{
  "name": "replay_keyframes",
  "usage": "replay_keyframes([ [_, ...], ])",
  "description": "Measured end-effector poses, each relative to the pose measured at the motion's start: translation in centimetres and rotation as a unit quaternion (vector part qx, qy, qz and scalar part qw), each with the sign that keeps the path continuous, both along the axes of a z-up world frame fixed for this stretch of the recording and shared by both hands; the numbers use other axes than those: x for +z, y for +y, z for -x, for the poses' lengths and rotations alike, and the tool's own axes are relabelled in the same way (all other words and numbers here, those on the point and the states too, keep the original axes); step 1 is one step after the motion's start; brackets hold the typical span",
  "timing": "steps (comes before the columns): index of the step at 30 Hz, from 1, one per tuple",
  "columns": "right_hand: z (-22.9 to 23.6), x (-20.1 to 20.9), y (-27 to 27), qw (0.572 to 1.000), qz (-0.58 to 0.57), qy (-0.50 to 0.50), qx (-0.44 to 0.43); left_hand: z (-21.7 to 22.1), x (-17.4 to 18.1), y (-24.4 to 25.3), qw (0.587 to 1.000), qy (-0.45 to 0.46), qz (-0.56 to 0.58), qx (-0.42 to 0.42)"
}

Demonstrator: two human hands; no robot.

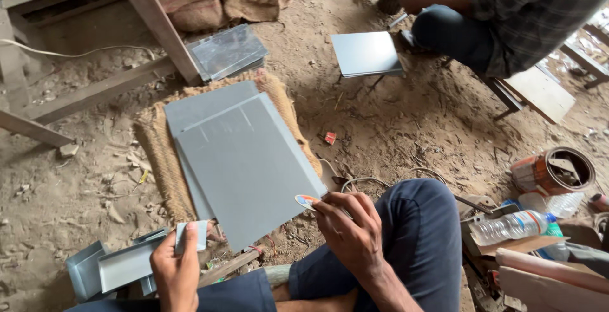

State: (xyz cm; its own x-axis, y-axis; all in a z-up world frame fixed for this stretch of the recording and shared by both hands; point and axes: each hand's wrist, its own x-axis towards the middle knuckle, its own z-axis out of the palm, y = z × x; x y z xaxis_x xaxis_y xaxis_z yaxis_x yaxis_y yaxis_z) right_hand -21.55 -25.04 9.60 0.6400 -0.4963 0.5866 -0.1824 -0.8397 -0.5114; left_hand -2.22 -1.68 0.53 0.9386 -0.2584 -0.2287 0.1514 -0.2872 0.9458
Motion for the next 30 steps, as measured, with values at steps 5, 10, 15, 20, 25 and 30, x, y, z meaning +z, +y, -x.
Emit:
replay_keyframes([
  [5, -1.6, -2.0, -0.3, 0.998, -0.030, 0.057, 0.015, 0.2, 1.9, -0.7, 0.996, 0.066, 0.052, 0.012],
  [10, -1.4, -3.6, -0.6, 0.999, -0.039, 0.031, -0.008, 0.3, 2.5, -1.3, 0.989, 0.130, 0.077, -0.005],
  [15, -1.8, -3.9, -1.2, 1.000, -0.002, 0.002, -0.021, 0.1, 1.5, -1.7, 0.991, 0.127, 0.048, -0.009],
  [20, -1.8, -4.0, -1.5, 0.996, -0.072, 0.039, -0.039, 0.0, -0.2, -1.4, 0.993, 0.102, 0.054, -0.009],
  [25, -1.9, -4.7, -1.9, 0.997, -0.039, 0.066, -0.028, -0.5, -1.7, -1.2, 0.994, 0.103, 0.036, -0.006],
  [30, -0.9, -5.4, -2.4, 0.995, -0.031, -0.009, -0.093, -0.6, -2.0, -1.4, 0.991, 0.125, 0.039, -0.001],
])
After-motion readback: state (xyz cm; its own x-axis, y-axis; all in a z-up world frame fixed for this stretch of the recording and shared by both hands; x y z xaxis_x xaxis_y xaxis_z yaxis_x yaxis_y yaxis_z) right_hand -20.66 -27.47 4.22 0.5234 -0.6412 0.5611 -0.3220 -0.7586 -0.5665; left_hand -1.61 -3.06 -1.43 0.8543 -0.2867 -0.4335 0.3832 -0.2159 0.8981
